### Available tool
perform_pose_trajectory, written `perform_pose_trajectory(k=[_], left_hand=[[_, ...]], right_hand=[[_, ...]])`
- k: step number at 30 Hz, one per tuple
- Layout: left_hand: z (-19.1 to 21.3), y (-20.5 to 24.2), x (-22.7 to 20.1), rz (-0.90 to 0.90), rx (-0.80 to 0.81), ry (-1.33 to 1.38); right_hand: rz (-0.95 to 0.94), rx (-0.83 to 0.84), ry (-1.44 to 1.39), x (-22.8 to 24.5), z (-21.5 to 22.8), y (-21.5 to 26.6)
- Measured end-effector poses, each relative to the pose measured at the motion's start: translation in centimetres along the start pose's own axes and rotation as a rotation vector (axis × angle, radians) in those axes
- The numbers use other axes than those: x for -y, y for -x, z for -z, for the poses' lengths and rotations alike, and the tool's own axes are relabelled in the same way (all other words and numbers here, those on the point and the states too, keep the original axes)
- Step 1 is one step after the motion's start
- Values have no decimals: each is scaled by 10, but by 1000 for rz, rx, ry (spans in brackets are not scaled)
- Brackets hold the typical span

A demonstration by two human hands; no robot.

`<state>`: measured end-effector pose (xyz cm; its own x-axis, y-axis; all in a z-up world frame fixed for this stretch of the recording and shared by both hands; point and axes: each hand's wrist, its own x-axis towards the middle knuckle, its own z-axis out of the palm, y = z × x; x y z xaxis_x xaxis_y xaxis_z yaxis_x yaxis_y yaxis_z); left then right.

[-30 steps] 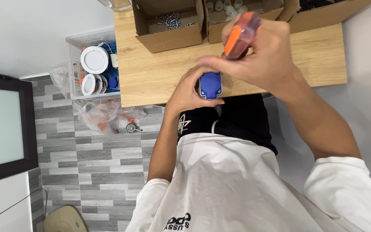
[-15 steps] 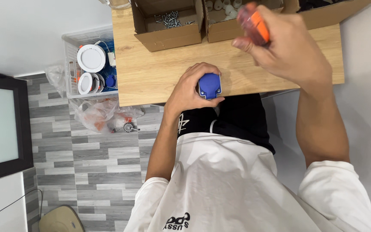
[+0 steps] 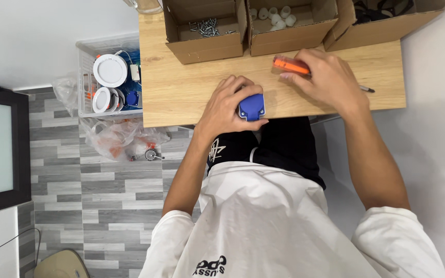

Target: The person assembles a blue electrical socket into a white junction box using a screwdriver. They insert the socket, secure it with screws, and then attach a white cover plate to the box.

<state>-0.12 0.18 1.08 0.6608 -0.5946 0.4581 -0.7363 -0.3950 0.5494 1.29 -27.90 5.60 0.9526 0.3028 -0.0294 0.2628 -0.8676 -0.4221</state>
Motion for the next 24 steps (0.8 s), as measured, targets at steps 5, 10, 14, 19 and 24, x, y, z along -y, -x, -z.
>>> perform_pose_trajectory(k=[5,10,14,19,24], left_hand=[[3,1,-3,-13,-68,100],[3,8,5,177,-161,375],[2,6,6,297,-176,500],[-3,-2,11,174,-277,638],[-13,-6,12,128,-310,661]], right_hand=[[7,-15,114,-14,-29,2],[73,-145,174,-25,-46,2],[209,-275,204,-36,-62,-2],[179,-293,182,-56,-77,-8],[204,-241,93,-43,-60,-2]])
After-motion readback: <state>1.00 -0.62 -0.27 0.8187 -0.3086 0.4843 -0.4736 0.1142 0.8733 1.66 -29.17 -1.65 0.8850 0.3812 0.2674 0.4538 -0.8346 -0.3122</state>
